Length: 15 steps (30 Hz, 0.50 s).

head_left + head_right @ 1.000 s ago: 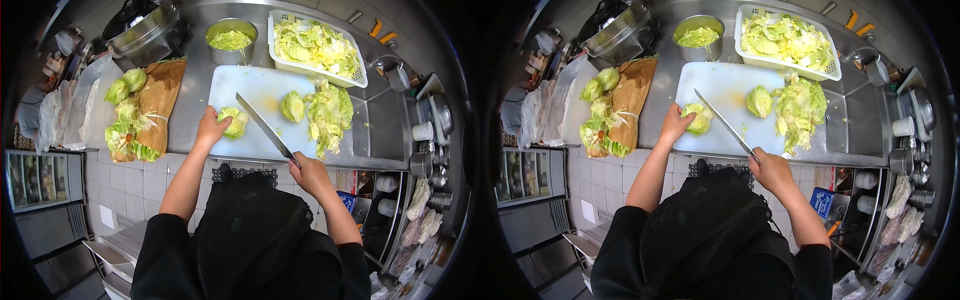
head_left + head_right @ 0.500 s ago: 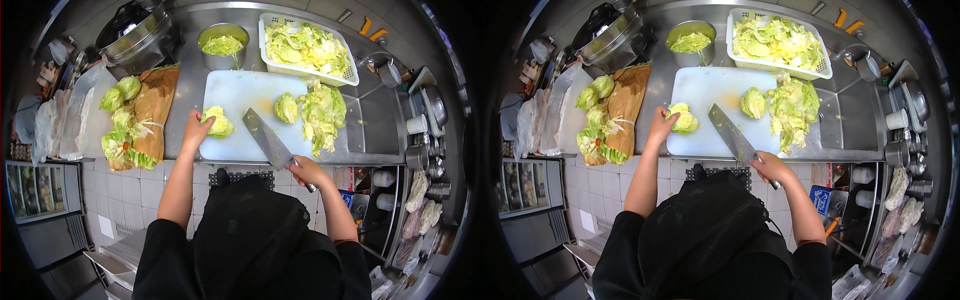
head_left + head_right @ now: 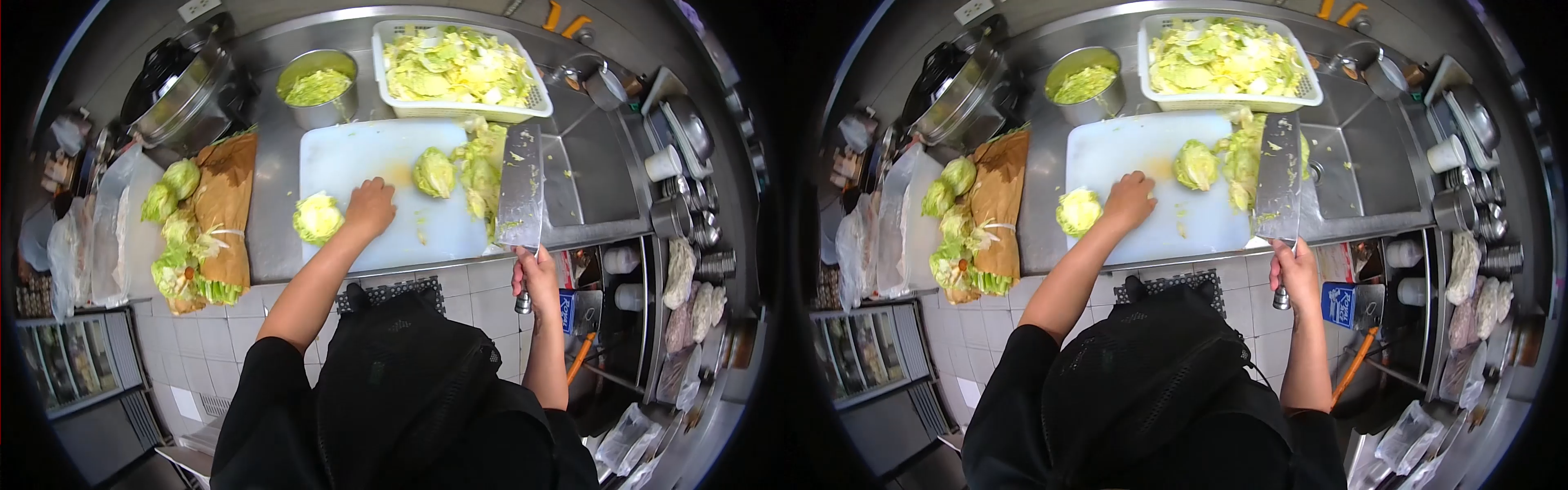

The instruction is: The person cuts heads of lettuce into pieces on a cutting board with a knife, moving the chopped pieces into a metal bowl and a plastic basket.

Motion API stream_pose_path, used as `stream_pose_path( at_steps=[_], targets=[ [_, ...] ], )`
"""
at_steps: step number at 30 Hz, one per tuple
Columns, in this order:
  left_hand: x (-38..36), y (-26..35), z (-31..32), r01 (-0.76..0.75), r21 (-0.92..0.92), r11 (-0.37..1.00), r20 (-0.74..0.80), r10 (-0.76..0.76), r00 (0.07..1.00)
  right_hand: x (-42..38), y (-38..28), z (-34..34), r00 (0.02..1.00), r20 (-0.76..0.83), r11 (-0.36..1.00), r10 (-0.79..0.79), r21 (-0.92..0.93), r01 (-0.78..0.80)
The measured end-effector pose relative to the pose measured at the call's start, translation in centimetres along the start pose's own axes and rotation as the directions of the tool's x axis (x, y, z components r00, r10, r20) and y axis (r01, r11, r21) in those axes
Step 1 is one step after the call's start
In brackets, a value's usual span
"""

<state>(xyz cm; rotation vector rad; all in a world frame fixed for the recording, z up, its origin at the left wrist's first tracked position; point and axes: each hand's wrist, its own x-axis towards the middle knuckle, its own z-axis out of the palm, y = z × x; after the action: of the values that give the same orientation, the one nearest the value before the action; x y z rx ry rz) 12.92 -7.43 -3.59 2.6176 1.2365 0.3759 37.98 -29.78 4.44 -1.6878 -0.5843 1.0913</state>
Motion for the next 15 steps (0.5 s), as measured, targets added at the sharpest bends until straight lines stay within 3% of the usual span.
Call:
stream_pose_path(
  at_steps=[3, 5, 8, 15],
  targets=[
    [-1.1, 2.2, 3.0, 0.042, -0.062, 0.997, 0.153, -0.032, 0.988, -1.6, 0.9, -2.6, 0.996, -0.09, 0.999, 0.011, 0.044, -0.007],
    [-2.3, 5.2, 5.5, -0.202, -0.157, 0.967, -0.001, 0.205, 0.979, -2.4, 1.5, -3.7, 0.99, -0.142, 0.997, 0.019, 0.08, -0.008],
    [-1.9, 9.2, 6.4, -0.342, -0.234, 0.91, -0.106, 0.326, 0.939, -3.0, 2.0, -4.3, 0.977, -0.213, 0.981, 0.024, 0.191, 0.018],
    [5.8, 16.9, 9.2, -0.465, -0.302, 0.832, -0.245, 0.403, 0.882, -4.1, 2.1, -5.2, 0.956, -0.292, 0.976, 0.041, 0.216, 0.024]
  ],
)
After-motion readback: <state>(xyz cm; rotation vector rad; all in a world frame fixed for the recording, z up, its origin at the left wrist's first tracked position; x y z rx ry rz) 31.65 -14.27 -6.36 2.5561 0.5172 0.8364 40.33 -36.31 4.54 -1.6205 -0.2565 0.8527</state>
